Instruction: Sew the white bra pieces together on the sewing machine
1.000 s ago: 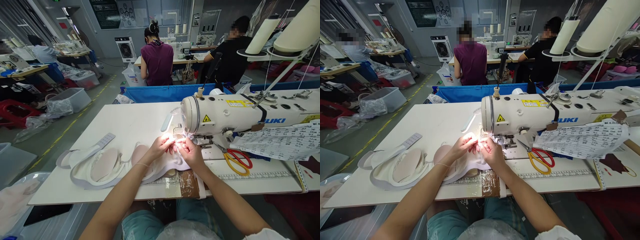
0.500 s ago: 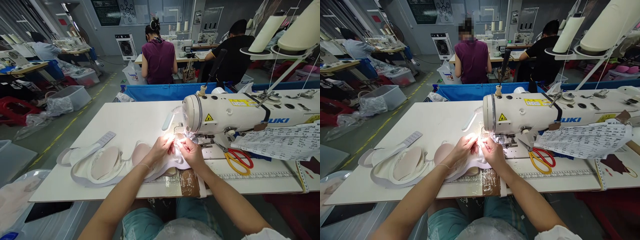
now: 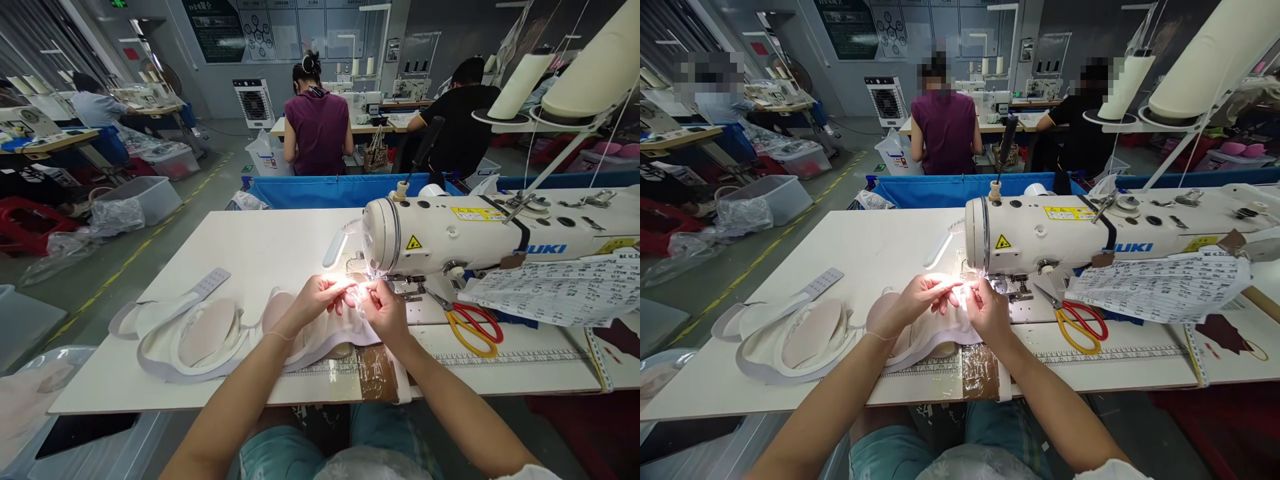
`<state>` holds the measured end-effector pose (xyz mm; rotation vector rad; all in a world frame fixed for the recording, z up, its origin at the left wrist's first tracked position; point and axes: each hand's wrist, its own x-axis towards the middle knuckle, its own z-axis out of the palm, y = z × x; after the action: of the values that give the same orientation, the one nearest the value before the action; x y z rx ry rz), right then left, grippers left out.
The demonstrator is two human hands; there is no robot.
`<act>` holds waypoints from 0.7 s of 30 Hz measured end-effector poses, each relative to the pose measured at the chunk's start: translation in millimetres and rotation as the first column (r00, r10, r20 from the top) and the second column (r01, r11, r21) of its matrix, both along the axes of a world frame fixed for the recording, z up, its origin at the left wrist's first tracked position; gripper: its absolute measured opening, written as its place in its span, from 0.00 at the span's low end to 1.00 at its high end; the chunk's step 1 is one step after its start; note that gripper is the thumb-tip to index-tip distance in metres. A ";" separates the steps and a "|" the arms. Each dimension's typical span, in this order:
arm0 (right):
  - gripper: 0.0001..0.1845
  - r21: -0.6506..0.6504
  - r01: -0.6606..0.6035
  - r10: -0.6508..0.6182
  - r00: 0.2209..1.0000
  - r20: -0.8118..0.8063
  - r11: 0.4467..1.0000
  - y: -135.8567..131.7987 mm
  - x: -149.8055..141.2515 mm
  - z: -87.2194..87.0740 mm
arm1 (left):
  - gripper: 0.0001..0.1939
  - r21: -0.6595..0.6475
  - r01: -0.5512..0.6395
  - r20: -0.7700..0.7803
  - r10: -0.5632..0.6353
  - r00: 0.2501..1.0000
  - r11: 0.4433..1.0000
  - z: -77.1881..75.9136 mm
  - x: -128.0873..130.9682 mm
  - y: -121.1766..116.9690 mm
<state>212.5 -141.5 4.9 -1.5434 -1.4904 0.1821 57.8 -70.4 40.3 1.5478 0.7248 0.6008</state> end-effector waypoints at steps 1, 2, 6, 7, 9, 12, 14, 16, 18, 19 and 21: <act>0.08 -0.001 -0.001 0.001 1.000 0.005 1.000 -0.3 -0.3 0.5 | 0.16 -0.035 0.016 0.016 -0.016 1.000 0.999 -0.5 1.3 -1.3; 0.08 -0.006 -0.005 0.005 1.000 0.007 1.000 -0.6 -0.6 1.1 | 0.17 -0.066 0.025 0.032 -0.023 0.999 0.998 -1.0 2.8 -2.5; 0.08 -0.015 -0.023 0.023 0.999 -0.024 1.000 0.0 -1.1 0.9 | 0.17 -0.159 0.022 0.064 -0.012 0.998 0.987 -0.4 7.6 -5.3; 0.08 -0.014 -0.032 0.031 0.999 -0.038 0.999 0.8 -1.0 0.4 | 0.17 -0.172 0.017 0.066 -0.006 0.998 0.985 0.5 7.6 -4.9; 0.08 -0.016 -0.056 0.054 0.994 -0.093 0.998 1.7 -0.7 0.8 | 0.17 -0.175 0.015 0.077 -0.002 0.997 0.984 1.8 6.0 -2.2; 0.09 -0.009 -0.140 0.134 0.964 -0.230 0.990 -4.6 -1.3 12.5 | 0.17 -0.139 0.015 0.084 -0.003 0.996 0.990 1.0 0.3 5.6; 0.08 0.027 -0.250 0.245 0.917 -0.315 0.968 -18.8 -2.9 30.3 | 0.17 -0.116 0.003 0.063 0.004 0.998 0.993 -1.8 -3.4 11.1; 0.07 0.076 -0.426 0.421 0.824 -0.379 0.902 -40.8 -5.0 52.7 | 0.16 -0.119 -0.008 0.041 0.013 0.999 0.993 -5.3 -5.4 14.5; 0.06 0.215 -0.625 0.653 0.651 -0.387 0.751 -65.4 -6.7 74.1 | 0.15 -0.124 -0.010 0.045 0.016 0.999 0.992 -7.9 -5.3 15.0; 0.06 0.263 -0.675 0.719 0.593 -0.364 0.690 -76.4 -7.2 82.9 | 0.15 -0.120 0.005 0.043 0.000 0.999 0.993 -8.6 -4.8 14.4; 0.11 0.289 -0.681 0.737 0.579 -0.349 0.673 -92.8 -7.6 95.3 | 0.15 -0.116 0.039 0.037 -0.035 0.999 0.992 -8.5 -3.5 12.4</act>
<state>205.0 -234.2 100.1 -0.6342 -1.6236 0.8457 54.4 -58.0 31.8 1.4363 0.6914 0.5473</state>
